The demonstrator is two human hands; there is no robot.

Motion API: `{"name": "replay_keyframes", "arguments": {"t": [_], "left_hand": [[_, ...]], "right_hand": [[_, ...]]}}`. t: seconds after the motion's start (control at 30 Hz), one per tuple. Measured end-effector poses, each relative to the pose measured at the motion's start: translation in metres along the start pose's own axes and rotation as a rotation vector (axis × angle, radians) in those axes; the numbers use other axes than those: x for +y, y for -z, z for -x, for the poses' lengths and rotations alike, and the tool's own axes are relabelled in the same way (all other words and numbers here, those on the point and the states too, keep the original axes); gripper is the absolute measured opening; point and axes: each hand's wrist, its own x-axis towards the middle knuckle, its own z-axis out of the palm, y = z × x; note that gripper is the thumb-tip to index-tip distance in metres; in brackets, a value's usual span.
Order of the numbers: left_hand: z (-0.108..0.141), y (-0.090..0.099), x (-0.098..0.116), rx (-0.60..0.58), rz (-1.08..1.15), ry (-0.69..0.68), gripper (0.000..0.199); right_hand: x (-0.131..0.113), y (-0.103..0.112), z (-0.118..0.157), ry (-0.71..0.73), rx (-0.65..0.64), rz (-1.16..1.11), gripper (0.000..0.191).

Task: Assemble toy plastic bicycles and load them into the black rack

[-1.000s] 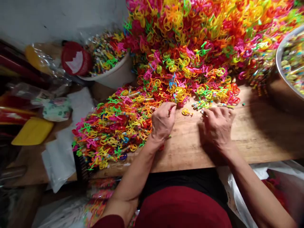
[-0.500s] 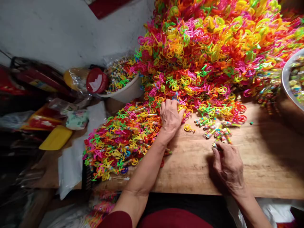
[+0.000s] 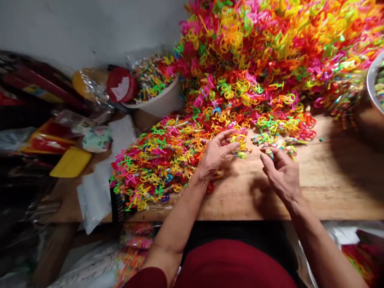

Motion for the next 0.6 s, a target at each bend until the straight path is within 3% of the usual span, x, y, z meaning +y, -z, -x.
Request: {"name": "replay_keyframes", "arguments": {"t": [0.1, 0.23, 0.37, 0.53, 0.6], "left_hand": [[0.013, -0.009, -0.019, -0.137, -0.005, 0.098, 0.059], [0.016, -0.014, -0.036, -0.206, -0.210, 0.087, 0.054], [0.006, -0.017, -0.049, -0.263, -0.099, 0.138, 0.053], [0.002, -0.034, -0.058, -0.194, 0.102, 0.172, 0.037], [0.005, -0.039, -0.057, -0.158, 0.186, 0.216, 0.032]], "right_hand": [[0.000, -0.003, -0.001, -0.114, -0.004, -0.091, 0.031], [0.005, 0.004, 0.002, -0.220, -0.086, -0.106, 0.036], [0.010, 0.017, -0.004, -0.259, -0.161, -0.089, 0.043], [0.010, 0.018, -0.010, -0.154, -0.239, -0.054, 0.032], [0.009, 0.018, -0.008, -0.168, -0.197, -0.038, 0.030]]}}
